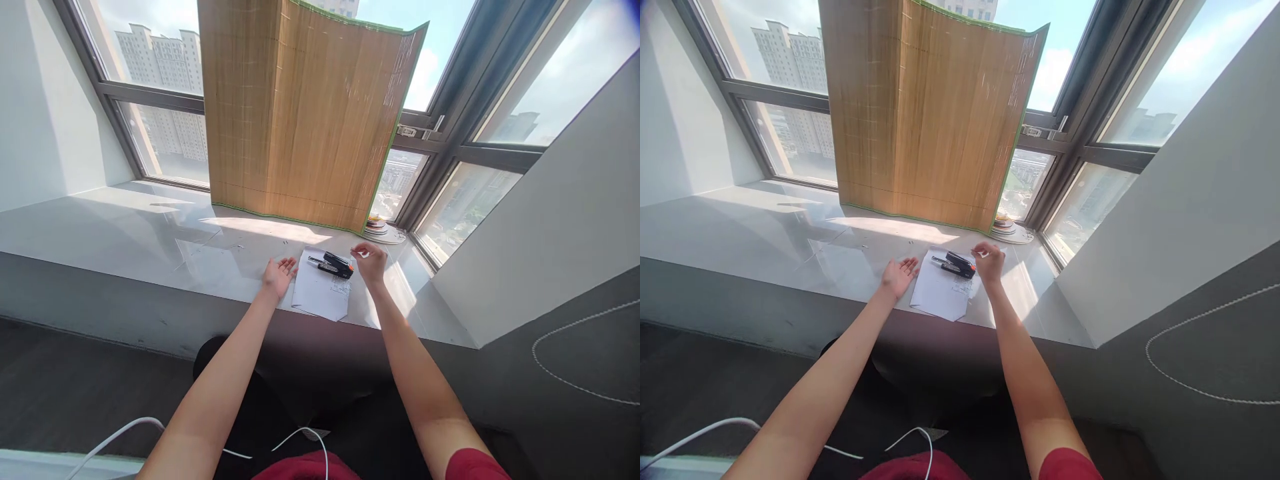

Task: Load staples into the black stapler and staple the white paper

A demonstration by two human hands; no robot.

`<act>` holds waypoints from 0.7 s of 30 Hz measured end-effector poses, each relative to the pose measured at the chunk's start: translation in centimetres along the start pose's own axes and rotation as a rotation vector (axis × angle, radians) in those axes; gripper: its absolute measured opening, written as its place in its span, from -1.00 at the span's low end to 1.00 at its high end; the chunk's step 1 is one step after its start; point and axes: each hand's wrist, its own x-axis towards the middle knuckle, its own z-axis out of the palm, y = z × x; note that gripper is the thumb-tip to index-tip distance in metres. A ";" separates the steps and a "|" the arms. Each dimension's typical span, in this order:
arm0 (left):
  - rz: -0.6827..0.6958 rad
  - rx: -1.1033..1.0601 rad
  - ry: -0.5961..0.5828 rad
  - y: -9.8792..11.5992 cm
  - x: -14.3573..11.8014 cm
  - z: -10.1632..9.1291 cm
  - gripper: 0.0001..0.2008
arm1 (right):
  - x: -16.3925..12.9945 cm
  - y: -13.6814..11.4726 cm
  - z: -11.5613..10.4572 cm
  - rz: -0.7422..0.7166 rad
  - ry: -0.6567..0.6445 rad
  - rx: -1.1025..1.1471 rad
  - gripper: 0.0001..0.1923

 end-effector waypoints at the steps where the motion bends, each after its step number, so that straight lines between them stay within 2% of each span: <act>1: 0.001 0.003 0.005 0.0 0.0 0.1 -0.55 | 0.8 1.9 -0.8 0.061 -0.002 -0.031 -0.97; 3: 0.003 0.008 0.013 0.0 -0.1 0.2 -0.57 | 1.9 5.5 -1.5 0.183 -0.048 -0.090 -0.97; 5: 0.007 0.012 0.015 0.1 -0.2 0.2 -0.58 | 2.6 8.2 -1.2 0.262 -0.096 -0.115 -0.95; 9: 0.019 0.027 0.008 0.1 -0.3 0.3 -0.59 | 3.2 11.5 0.4 0.286 -0.162 -0.131 -0.84; 16: 0.025 0.069 0.012 0.2 -0.4 0.4 -0.58 | 2.7 13.3 1.1 0.325 -0.133 -0.097 -0.70; 21: 0.031 0.108 -0.014 0.2 0.0 0.2 -0.58 | 2.1 13.5 0.4 0.362 -0.083 -0.113 -0.75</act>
